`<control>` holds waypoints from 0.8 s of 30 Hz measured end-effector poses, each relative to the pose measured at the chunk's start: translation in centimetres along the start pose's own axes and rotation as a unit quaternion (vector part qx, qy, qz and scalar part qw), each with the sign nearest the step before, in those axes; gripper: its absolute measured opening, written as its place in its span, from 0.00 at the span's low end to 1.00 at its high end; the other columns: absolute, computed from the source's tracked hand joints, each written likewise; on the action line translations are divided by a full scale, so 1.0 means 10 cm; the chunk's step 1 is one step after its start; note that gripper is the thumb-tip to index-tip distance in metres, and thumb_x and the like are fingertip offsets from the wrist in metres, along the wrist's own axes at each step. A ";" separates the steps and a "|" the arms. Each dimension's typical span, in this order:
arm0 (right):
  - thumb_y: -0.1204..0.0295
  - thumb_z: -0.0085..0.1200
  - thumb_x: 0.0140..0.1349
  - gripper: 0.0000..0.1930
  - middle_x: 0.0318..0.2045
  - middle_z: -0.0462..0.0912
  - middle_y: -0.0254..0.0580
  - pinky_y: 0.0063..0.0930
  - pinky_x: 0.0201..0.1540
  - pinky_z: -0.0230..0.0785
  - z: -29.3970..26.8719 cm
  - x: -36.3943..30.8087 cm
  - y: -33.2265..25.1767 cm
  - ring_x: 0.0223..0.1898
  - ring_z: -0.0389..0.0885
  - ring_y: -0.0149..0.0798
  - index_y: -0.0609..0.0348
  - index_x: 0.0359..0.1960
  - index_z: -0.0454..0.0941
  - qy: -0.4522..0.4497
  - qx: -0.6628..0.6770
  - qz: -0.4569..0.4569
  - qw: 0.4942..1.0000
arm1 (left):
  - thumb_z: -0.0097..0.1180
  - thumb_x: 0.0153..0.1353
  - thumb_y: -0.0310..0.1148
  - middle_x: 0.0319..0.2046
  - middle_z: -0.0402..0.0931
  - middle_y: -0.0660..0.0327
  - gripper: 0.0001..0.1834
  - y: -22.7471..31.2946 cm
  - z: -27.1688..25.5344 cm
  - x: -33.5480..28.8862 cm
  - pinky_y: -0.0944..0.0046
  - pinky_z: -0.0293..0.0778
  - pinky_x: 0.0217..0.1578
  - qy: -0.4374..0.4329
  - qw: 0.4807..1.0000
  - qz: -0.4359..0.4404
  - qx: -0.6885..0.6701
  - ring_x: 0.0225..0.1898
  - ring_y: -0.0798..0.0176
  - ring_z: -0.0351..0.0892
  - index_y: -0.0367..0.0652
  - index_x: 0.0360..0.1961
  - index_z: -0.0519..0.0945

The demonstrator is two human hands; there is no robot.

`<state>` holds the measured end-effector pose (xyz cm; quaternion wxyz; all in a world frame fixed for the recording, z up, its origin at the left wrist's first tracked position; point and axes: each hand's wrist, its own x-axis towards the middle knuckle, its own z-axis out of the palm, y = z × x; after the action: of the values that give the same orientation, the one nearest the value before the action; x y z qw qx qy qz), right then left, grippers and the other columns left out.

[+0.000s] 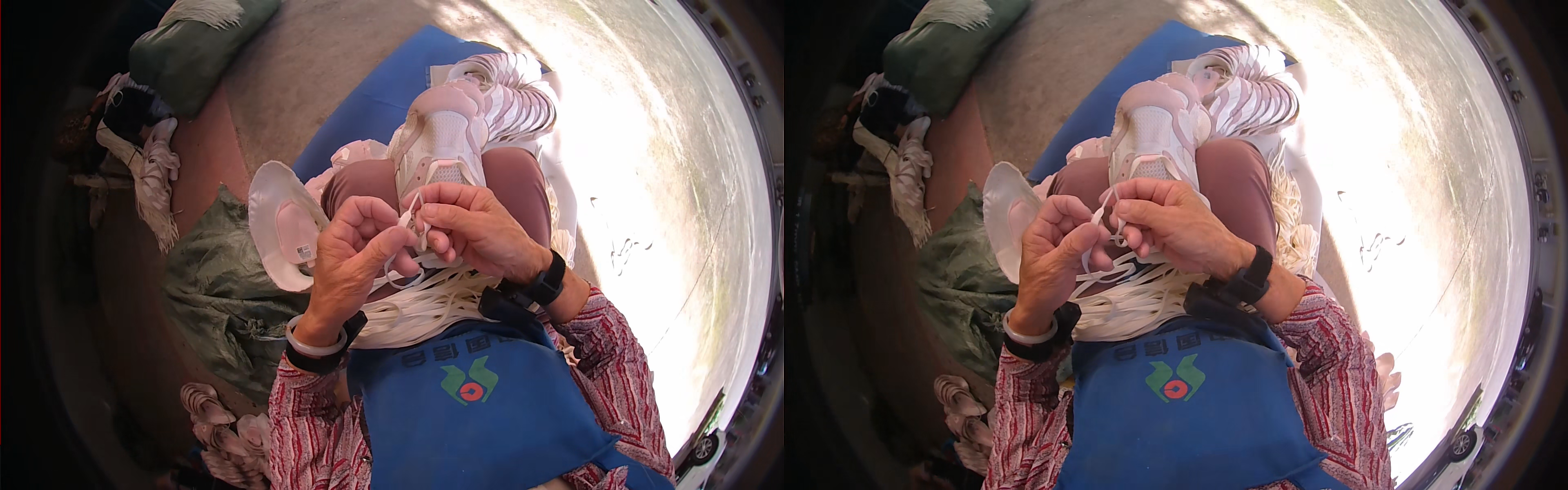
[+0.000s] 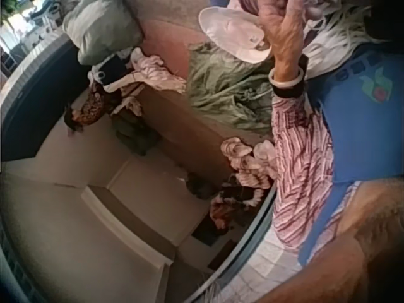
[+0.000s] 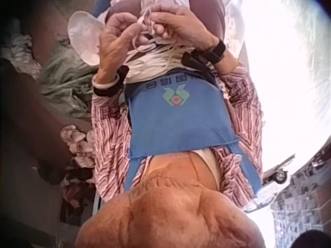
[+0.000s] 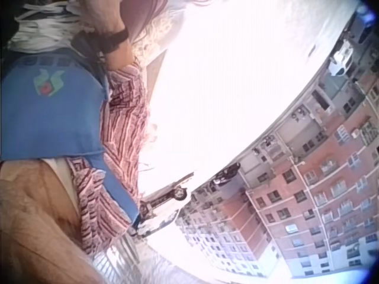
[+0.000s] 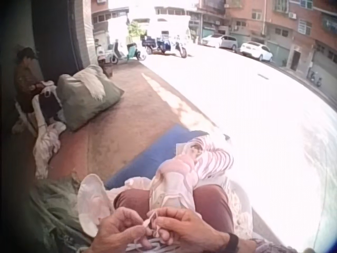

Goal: The recorder is lacing and organizing shoe uppers or finished shoes.

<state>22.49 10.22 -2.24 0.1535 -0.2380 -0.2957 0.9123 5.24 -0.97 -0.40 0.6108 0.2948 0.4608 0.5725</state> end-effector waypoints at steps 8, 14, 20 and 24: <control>0.70 0.54 0.69 0.13 0.30 0.83 0.31 0.10 0.22 0.70 0.10 -0.05 -0.05 0.23 0.79 0.18 0.65 0.50 0.80 0.024 -0.166 -0.061 0.984 | 0.57 0.68 0.30 0.33 0.80 0.59 0.09 -0.02 0.00 0.05 0.71 0.83 0.26 0.052 0.997 -0.042 0.028 0.27 0.71 0.81 0.36 0.45 0.76; 0.70 0.57 0.67 0.09 0.28 0.83 0.30 0.11 0.22 0.67 0.18 -0.07 -0.08 0.21 0.79 0.19 0.61 0.42 0.85 0.050 -0.270 -0.080 0.958 | 0.57 0.69 0.34 0.32 0.78 0.62 0.11 -0.06 0.00 0.05 0.71 0.81 0.22 0.054 0.995 -0.041 0.068 0.25 0.72 0.79 0.37 0.45 0.76; 0.71 0.58 0.65 0.08 0.28 0.79 0.35 0.17 0.28 0.68 0.07 -0.01 -0.05 0.25 0.78 0.24 0.63 0.41 0.84 0.067 -0.468 -0.300 0.829 | 0.50 0.73 0.35 0.34 0.79 0.61 0.14 0.03 0.22 0.03 0.72 0.81 0.28 0.038 0.997 -0.056 0.027 0.26 0.72 0.80 0.36 0.51 0.75; 0.71 0.58 0.65 0.09 0.28 0.80 0.34 0.16 0.29 0.66 0.16 -0.01 -0.19 0.26 0.74 0.23 0.64 0.41 0.83 0.032 -0.413 -0.273 0.869 | 0.45 0.75 0.38 0.31 0.77 0.64 0.16 0.00 0.19 0.04 0.71 0.81 0.28 -0.031 0.991 -0.030 0.128 0.26 0.71 0.79 0.36 0.51 0.76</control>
<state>21.99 10.91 0.05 0.2934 -0.2185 -0.6933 0.6209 6.92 -0.24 0.29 0.5989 0.3744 0.5199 0.4805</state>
